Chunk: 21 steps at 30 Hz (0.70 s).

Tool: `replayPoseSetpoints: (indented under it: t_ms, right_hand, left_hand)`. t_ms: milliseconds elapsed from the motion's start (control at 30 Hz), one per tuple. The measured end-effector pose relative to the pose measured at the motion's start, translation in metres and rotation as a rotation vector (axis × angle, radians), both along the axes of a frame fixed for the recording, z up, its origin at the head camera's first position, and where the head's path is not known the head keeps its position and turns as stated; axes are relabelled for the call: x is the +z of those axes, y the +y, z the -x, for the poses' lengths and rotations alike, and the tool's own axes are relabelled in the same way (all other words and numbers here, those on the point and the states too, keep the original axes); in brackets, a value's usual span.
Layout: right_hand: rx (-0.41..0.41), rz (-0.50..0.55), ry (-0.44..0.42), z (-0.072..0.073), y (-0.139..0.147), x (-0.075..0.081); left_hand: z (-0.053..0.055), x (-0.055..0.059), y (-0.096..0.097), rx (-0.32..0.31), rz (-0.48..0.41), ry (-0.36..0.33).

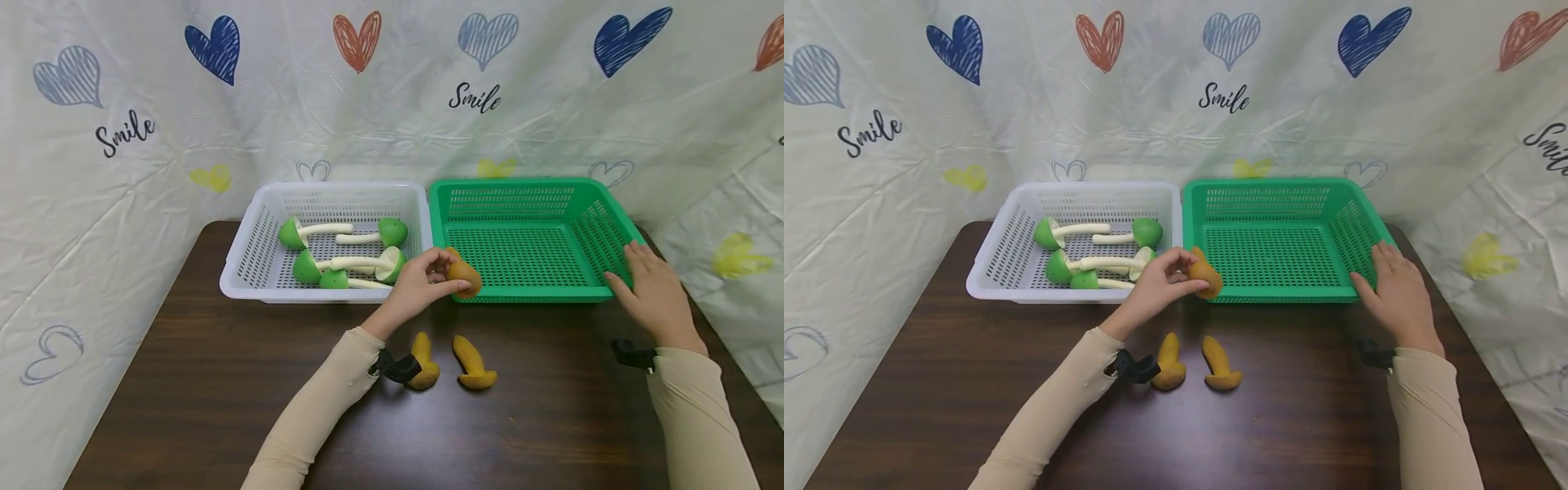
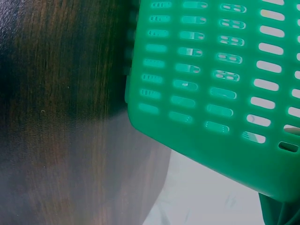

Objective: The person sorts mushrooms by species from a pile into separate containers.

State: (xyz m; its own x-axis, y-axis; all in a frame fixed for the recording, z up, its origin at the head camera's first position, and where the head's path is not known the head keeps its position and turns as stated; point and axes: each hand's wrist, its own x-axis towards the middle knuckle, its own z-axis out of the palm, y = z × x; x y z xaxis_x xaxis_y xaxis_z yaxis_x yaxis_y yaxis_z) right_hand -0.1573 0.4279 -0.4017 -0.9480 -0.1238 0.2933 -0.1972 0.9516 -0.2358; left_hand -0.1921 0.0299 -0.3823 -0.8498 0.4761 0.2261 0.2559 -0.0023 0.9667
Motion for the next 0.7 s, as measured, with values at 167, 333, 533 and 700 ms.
replayPoseSetpoints:
  t_ms: [167,333,533,700]
  right_hand:
    - [0.003,0.004,0.006,0.0,0.0,0.0]
    - [0.001,0.01,0.002,-0.001,-0.001,-0.001]
    - [-0.001,0.014,-0.006,-0.001,-0.002,0.0]
    - [-0.007,0.008,-0.015,-0.001,-0.001,0.0]
  left_hand:
    - [0.009,0.002,0.01,0.005,0.076,0.029]
    - [0.018,-0.001,0.017,0.029,0.14,0.052]
    - [0.024,-0.002,0.022,0.065,0.162,0.033]
    - [0.029,-0.003,0.029,0.091,0.238,0.066]
